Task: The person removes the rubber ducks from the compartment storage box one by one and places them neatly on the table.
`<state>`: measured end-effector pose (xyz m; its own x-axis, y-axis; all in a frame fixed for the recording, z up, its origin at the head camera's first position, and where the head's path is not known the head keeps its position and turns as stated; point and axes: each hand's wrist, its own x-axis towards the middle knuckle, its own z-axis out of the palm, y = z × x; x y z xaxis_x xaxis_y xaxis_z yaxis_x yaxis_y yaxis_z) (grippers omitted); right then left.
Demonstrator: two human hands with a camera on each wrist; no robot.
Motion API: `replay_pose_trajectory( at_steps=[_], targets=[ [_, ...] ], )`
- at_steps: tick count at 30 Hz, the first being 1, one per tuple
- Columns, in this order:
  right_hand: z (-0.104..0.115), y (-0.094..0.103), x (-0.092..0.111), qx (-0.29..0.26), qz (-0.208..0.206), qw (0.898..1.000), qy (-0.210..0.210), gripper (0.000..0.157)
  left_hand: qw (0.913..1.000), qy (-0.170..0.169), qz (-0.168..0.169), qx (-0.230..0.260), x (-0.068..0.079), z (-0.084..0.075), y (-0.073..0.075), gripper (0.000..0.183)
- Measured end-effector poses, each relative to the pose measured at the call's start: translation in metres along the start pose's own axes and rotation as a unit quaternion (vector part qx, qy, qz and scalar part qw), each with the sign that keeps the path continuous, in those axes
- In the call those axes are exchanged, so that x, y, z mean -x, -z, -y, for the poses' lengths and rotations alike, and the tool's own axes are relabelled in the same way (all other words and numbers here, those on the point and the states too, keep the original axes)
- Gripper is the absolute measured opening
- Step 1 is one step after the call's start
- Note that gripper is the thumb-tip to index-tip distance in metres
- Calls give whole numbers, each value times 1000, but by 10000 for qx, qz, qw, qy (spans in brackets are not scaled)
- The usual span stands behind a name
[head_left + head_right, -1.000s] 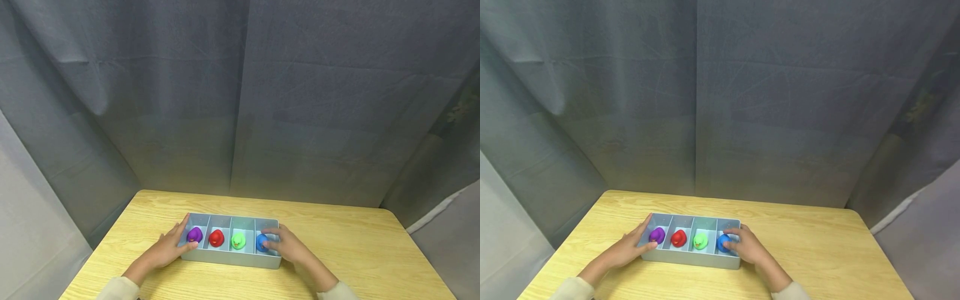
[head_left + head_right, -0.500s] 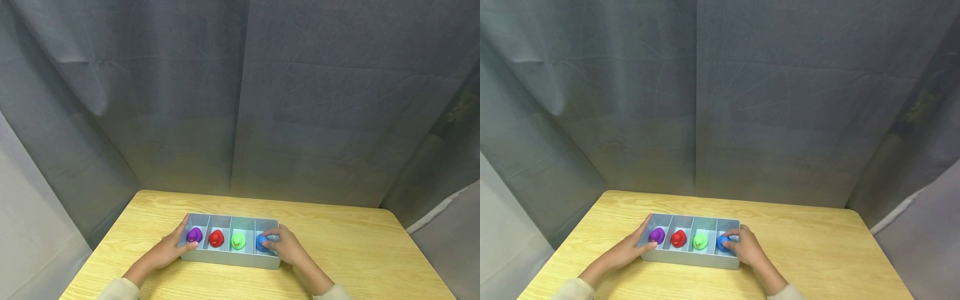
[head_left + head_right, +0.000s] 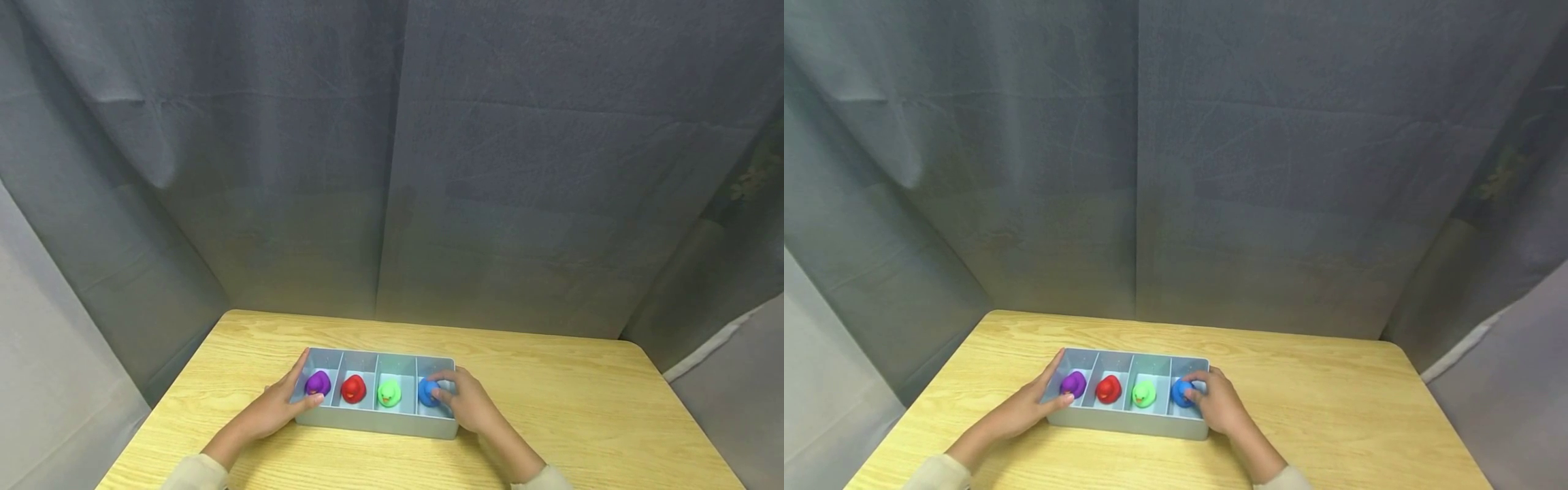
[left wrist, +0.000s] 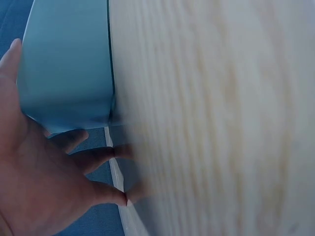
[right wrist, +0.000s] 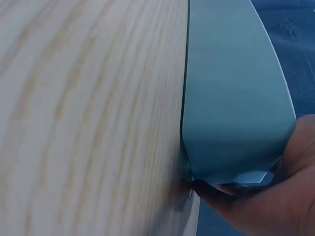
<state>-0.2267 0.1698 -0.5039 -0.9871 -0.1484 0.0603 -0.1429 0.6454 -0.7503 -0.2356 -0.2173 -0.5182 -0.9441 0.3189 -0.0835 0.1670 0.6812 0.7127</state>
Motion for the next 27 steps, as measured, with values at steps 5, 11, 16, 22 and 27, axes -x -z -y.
replay_pose_trajectory(
  at_steps=[5,11,16,22,27],
  targets=[
    [1,1,1,26,-22,10000,45,18,10000,-3,5,29,0,1,0,96],
    [4,3,3,45,-84,9999,112,19,10000,-32,-32,12,1,-1,0,95],
    [7,6,4,121,-108,9997,191,19,10000,-39,-48,-21,1,-2,0,95],
    [8,9,4,164,-122,9994,265,19,10000,-44,-37,-15,2,-2,0,96],
    [9,10,5,123,-130,9995,258,19,10000,-16,-15,-3,2,-2,0,95]
  ],
)
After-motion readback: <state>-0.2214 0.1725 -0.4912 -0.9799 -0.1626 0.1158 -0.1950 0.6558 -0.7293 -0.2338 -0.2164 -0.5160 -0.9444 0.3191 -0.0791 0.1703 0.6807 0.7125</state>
